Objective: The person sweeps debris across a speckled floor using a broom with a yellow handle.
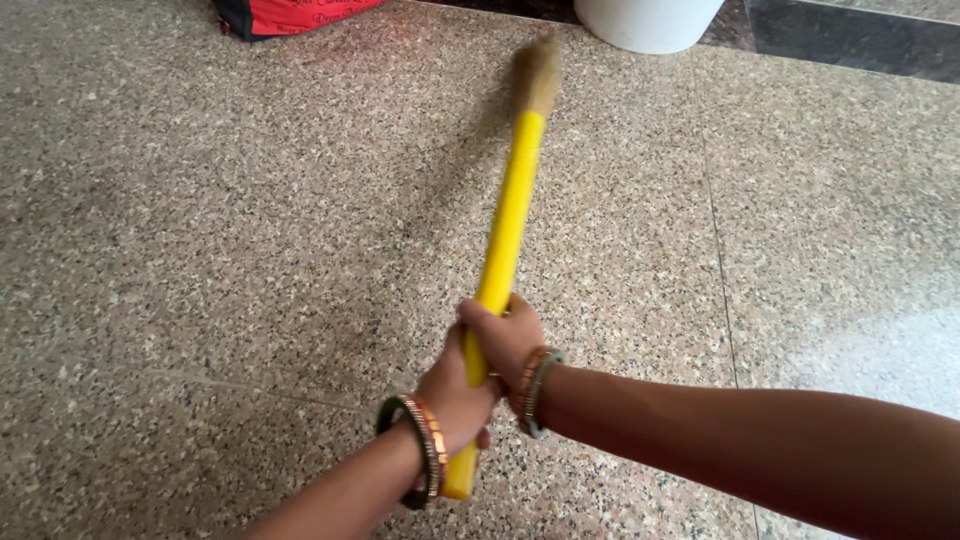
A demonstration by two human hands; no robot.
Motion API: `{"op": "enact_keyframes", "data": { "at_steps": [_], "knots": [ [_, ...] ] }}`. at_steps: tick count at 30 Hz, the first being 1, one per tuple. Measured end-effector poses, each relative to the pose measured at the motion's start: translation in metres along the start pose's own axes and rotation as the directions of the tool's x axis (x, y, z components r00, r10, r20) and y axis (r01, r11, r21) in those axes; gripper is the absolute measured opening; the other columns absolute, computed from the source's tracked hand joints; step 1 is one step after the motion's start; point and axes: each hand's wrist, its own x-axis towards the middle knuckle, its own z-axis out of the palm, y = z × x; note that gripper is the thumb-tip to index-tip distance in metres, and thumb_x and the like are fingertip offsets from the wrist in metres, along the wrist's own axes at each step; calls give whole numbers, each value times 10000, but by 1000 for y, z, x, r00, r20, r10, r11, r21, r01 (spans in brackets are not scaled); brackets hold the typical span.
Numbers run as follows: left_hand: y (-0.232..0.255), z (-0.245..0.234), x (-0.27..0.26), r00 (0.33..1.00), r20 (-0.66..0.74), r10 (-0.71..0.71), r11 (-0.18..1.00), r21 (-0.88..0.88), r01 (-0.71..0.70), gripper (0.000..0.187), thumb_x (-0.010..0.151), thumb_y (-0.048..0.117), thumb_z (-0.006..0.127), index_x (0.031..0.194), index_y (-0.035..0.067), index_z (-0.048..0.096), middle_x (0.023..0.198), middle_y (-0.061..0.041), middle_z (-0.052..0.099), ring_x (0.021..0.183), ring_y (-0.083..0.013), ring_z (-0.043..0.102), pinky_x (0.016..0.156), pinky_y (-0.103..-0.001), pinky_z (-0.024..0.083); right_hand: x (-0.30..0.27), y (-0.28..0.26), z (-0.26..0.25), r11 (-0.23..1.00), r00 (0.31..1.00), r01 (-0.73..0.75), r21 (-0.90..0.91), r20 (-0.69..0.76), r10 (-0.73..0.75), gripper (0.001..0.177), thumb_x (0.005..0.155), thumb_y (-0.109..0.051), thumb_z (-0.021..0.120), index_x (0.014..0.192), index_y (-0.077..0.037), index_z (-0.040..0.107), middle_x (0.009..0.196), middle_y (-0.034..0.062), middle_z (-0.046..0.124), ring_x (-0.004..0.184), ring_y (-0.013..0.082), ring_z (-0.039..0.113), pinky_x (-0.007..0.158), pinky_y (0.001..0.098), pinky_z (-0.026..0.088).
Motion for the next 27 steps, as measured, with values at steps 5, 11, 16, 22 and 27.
{"op": "enact_keyframes", "data": {
  "at_steps": [5, 11, 16, 22, 27],
  "knots": [
    [10, 17, -7, 996, 83, 39, 999, -27, -37, 685, 911, 132, 588, 1511, 252, 281, 946, -95, 697, 487, -190, 632, 416, -332, 536, 2, 17, -35, 991, 992, 111, 79, -75, -105, 397, 837, -252, 690, 1133, -3, 600, 926, 140, 718, 807, 248, 717, 735, 397, 621],
    [-5, 20, -16, 991, 19, 133, 991, 14, -133, 550, 916, 267, 631, 1441, 218, 477, 825, -104, 734, 493, -186, 642, 430, -339, 511, -8, 24, -40, 965, 996, 0, 262, -87, 24, 368, 824, -236, 685, 1092, 1, 597, 863, 126, 677, 733, 251, 668, 691, 406, 598],
    [-78, 41, -8, 631, -281, 723, 679, 120, -724, 735, 962, 285, 733, 1563, 98, 352, 965, -85, 739, 743, -164, 723, 594, -356, 585, -30, 29, -24, 979, 996, -84, 183, -20, 89, 351, 803, -215, 694, 1076, -15, 601, 845, 129, 660, 722, 251, 653, 681, 411, 590],
    [-59, 44, -34, 976, -192, -101, 832, -555, -23, 900, 901, 321, 688, 1646, 325, 183, 753, -132, 626, 375, -179, 470, 352, -330, 364, -43, 11, 0, 997, 985, -64, -33, 160, 68, 358, 782, -199, 703, 1091, -25, 648, 875, 120, 692, 754, 229, 684, 709, 394, 615],
    [-31, 32, -43, 932, -357, -63, 739, -645, -196, 891, 861, 229, 645, 1617, 298, 179, 736, -78, 656, 345, -139, 485, 311, -287, 376, -44, -8, 21, 929, 959, 103, -356, 283, 2, 429, 797, -285, 694, 1164, -66, 659, 990, 131, 751, 857, 223, 731, 769, 367, 615]
  ]
}}
